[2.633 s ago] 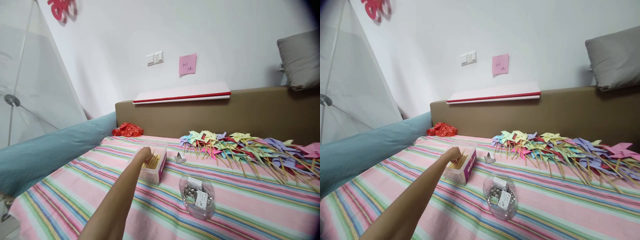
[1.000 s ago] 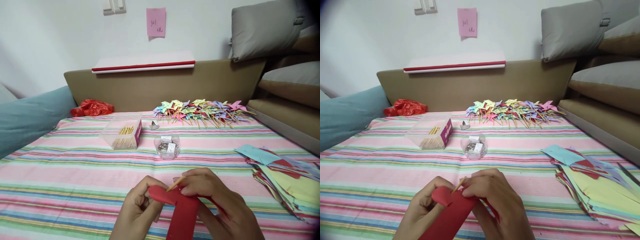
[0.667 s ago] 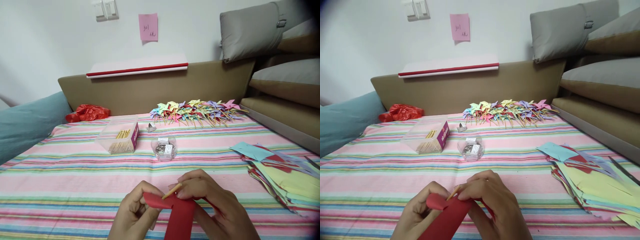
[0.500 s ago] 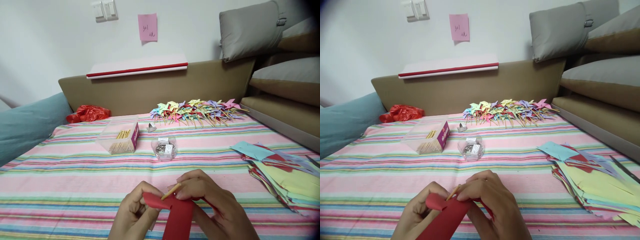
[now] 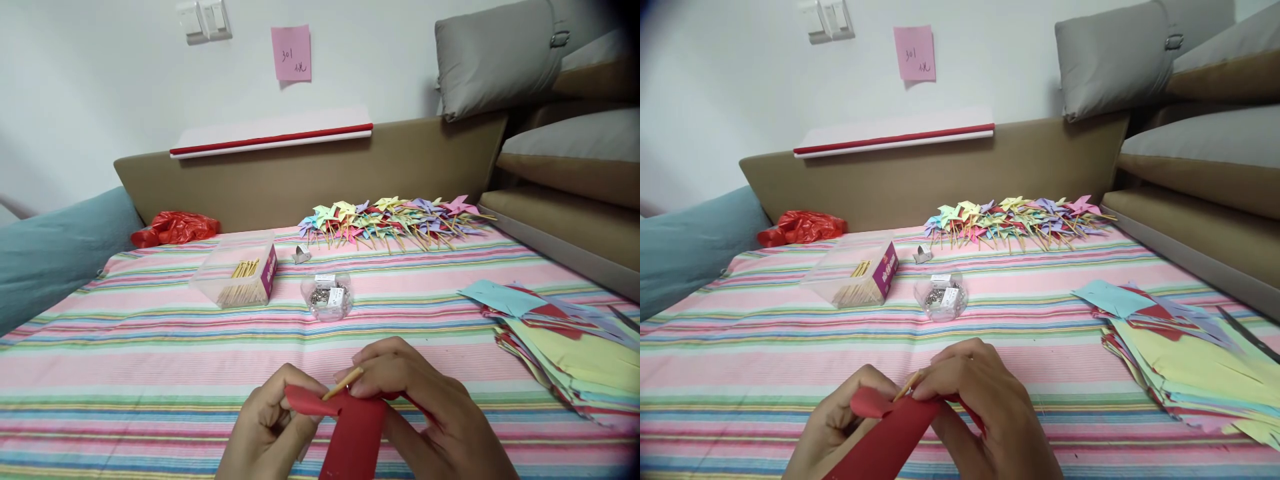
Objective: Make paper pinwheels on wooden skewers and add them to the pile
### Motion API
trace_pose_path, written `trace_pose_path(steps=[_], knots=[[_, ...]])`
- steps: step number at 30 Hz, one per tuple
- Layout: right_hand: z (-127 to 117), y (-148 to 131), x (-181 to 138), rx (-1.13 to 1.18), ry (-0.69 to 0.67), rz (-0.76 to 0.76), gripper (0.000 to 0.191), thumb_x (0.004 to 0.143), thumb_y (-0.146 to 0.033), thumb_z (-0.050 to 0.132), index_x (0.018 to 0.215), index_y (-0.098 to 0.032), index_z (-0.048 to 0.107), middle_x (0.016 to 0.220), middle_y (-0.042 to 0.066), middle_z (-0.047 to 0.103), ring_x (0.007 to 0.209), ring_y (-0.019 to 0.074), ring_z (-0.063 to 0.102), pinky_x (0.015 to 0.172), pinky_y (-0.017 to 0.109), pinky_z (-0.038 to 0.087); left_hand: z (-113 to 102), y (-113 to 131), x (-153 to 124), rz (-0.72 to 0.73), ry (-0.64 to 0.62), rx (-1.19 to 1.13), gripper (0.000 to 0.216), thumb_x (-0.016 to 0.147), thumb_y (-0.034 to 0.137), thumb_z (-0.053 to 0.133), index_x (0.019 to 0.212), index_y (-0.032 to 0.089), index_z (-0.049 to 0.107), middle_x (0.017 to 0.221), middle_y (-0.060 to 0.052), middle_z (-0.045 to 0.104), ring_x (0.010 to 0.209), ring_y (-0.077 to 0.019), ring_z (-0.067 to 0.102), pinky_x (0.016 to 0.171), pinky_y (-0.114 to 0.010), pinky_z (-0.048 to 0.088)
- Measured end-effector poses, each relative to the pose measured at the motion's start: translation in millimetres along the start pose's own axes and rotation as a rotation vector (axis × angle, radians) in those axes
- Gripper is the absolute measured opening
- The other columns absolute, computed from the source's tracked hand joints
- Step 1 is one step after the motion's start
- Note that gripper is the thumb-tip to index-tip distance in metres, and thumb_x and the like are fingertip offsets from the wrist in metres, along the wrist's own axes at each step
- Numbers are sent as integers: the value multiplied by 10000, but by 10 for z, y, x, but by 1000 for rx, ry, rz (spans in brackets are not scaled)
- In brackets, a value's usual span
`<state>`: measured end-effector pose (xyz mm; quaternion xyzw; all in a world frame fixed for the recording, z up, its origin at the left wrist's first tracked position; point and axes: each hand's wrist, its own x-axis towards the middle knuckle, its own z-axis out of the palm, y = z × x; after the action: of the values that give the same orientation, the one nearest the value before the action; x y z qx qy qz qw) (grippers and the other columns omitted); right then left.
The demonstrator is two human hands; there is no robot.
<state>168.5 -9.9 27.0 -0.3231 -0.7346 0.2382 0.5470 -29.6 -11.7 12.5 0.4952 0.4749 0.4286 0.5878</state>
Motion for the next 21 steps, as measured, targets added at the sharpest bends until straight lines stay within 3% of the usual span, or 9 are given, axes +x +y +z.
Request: trace_pose_path(steps=[6,10,17,21], knots=[[-8,20,-5,28,-25,41,203,921,-96,572,996,-279,619,941,-23,726,939,135,656,805,213,541,24,42,-4,54,-11,4,335,762,482,783,720,195,616,626,25,501,555,-101,317,531,-248,233],[-5,36,-32,55,-63,86,216,926,-102,575,1016,-297,599,986,-33,722,979,136,652,849,233,530,5,66,-13,83,-16,44,319,786,472,766,717,190,633,604,37,465,539,-93,312,509,-236,237],[1,8,-20,56,-26,63,166,923,-136,581,976,-288,620,919,-24,720,929,143,660,808,226,536,-82,87,-17,77,-83,7,271,776,419,799,734,192,659,685,-15,648,607,-117,447,562,-223,330],[6,7,-14,65,-35,40,165,925,-134,596,978,-288,620,917,-28,725,913,135,660,798,213,536,-93,104,-40,57,2,3,311,707,461,843,702,189,693,645,-14,653,586,-114,457,562,-222,331]])
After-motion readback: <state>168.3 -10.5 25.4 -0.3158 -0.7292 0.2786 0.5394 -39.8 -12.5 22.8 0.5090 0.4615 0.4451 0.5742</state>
